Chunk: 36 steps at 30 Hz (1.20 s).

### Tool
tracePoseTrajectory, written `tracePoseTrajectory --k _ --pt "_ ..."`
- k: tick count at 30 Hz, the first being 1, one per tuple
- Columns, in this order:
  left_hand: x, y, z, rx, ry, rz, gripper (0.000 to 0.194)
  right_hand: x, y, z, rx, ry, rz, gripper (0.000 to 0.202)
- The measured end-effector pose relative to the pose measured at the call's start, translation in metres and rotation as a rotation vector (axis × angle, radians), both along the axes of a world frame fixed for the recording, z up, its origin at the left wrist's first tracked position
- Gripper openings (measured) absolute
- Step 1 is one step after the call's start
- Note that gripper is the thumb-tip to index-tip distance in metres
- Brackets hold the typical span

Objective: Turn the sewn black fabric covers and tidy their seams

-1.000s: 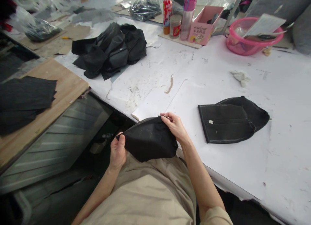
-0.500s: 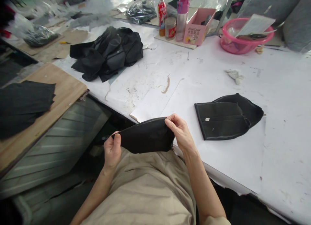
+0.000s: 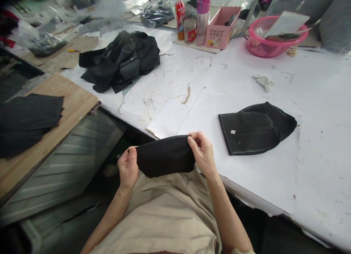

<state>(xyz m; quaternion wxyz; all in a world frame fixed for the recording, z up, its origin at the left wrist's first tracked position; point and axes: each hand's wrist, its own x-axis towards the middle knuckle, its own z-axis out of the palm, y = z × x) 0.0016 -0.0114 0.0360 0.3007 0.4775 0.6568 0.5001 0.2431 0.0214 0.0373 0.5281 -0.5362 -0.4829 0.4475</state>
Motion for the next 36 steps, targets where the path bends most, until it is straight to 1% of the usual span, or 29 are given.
tracePoseTrajectory --k 2,5,8,11,14,17,20,27,32,36 --pt "0.003 0.001 0.001 -0.015 -0.063 -0.015 0.039 -0.001 -0.001 0.0 0.001 0.0 -0.027 0.023" --pt "0.006 0.002 -0.002 -0.032 -0.19 -0.009 0.041 -0.002 -0.003 0.0 -0.005 -0.029 -0.042 0.023" --pt "0.006 0.003 -0.005 -0.055 -0.241 0.019 0.044 -0.002 -0.005 0.001 0.021 -0.054 -0.046 0.024" --pt "0.005 0.001 -0.005 -0.068 -0.241 0.006 0.042 -0.001 -0.007 0.004 0.033 -0.034 -0.017 0.024" --pt "0.004 0.0 -0.002 -0.054 -0.195 -0.019 0.038 0.001 -0.008 0.006 -0.016 0.045 0.017 0.025" --pt "0.005 -0.001 0.001 -0.034 -0.155 -0.024 0.036 0.002 -0.009 0.007 -0.052 0.111 0.005 0.025" --pt "0.008 -0.001 0.003 -0.018 -0.182 -0.025 0.037 0.002 -0.01 0.007 -0.054 0.14 -0.003 0.025" --pt "0.012 -0.001 0.001 -0.027 -0.189 0.029 0.042 0.001 -0.012 0.001 -0.092 0.162 -0.022 0.025" --pt "0.011 -0.003 -0.001 -0.015 -0.197 0.006 0.038 0.0 -0.011 -0.004 -0.105 0.253 -0.035 0.026" --pt "0.01 -0.003 -0.003 -0.001 -0.186 0.005 0.038 -0.001 -0.011 -0.003 -0.147 0.334 -0.048 0.029"
